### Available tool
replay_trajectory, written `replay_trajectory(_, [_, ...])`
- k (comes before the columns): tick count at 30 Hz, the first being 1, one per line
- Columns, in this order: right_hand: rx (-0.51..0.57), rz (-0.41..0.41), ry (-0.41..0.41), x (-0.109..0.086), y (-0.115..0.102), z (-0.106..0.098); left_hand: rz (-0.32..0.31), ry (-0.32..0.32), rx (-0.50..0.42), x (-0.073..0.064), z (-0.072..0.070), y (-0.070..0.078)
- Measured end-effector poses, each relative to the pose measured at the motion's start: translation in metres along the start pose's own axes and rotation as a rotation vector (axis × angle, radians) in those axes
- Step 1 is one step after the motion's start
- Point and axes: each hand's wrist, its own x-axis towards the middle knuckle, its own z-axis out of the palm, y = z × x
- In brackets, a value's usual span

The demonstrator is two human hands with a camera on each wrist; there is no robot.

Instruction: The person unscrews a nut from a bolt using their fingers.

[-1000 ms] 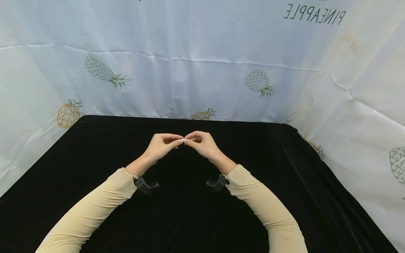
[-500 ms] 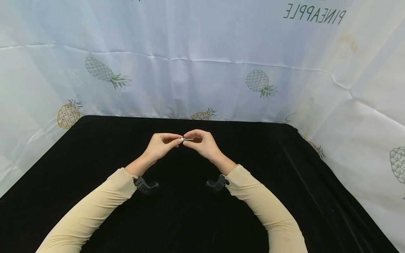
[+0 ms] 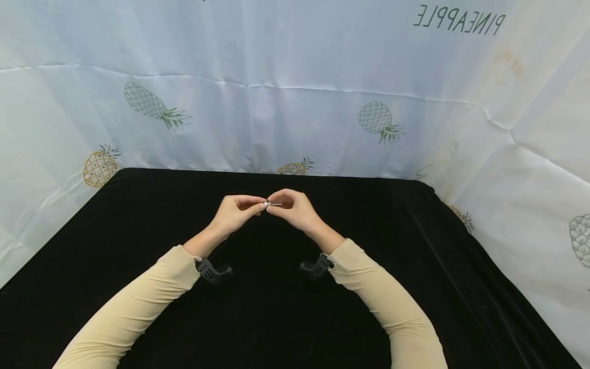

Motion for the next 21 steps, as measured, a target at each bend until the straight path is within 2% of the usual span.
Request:
replay_trajectory(8, [0.007, 0.068, -0.006, 0.0015, 0.0006, -0.0003, 0.017, -0.005, -0.006, 0.0005, 0.0012, -0.0005])
replay_trajectory(15, [0.006, 0.011, -0.001, 0.0016, 0.0033, -0.0017, 0.015, -0.003, 0.001, 0.0011, 0.0016, -0.0011])
replay_trajectory(21, [-0.009, 0.091, -0.012, 0.0016, 0.0006, -0.0011, 0.006, -0.006, 0.005, 0.0013, 0.0015, -0.0027])
